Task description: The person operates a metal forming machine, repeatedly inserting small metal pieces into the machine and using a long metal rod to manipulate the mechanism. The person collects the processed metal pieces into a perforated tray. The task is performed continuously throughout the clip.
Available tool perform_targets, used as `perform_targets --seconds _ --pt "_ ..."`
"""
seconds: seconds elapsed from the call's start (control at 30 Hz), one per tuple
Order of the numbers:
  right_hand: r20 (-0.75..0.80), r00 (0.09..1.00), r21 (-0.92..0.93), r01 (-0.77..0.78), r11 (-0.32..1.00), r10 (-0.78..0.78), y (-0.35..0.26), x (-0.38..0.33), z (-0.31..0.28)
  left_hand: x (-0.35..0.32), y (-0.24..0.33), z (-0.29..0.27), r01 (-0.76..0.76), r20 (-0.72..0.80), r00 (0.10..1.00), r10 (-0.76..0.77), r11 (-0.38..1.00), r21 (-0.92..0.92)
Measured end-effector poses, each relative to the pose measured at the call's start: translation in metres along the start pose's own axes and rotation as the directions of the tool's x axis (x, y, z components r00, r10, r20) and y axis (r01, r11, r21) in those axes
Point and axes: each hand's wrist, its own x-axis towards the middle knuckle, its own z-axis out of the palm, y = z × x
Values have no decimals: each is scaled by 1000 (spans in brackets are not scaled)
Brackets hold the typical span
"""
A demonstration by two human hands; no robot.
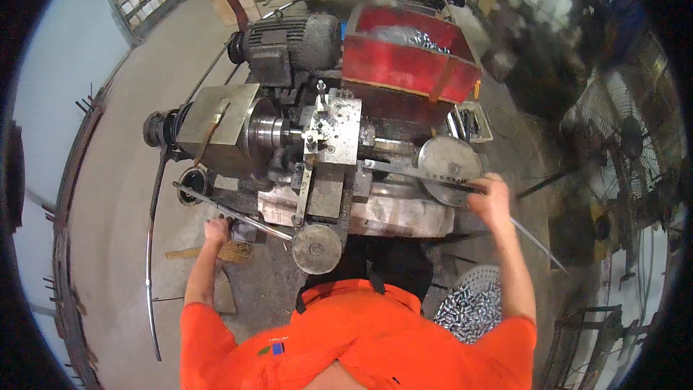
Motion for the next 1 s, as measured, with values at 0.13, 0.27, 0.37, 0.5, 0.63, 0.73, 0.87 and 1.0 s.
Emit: perform_targets --seconds 0.13,0.27,0.37,0.5,0.63,0.73,0.87,1.0 --pt "-51 968 -292 -248 924 244 120 -45 -15 -11 1 -32 93 -16 995 -99 972 -216" --pt "-87 786 -566 -544 619 612 235 -118 -27 -34 -24 -27 195 -82 947 -311 759 -621" --pt "-120 794 -648 -518 559 597 270 -135 -34 -30 -43 -53 91 -11 905 -426 219 -971" --pt "-129 854 -691 -441 572 503 277 -175 -17 -28 -32 -105 -10 72 845 -530 -149 -989" --pt "-28 798 -542 -518 662 602 212 -236 13 -6 -13 -94 -3 146 801 -581 -248 -969" --pt "283 649 55 -747 663 707 114 -262 22 12 -11 -66 -173 50 734 -677 -258 -950" --pt "458 515 399 -847 350 725 37 -266 49 9 -4 -82 -170 81 769 -634 -325 -930" --pt "505 521 460 -837 297 688 18 -267 54 7 -10 -80 -170 63 789 -611 -317 -933"
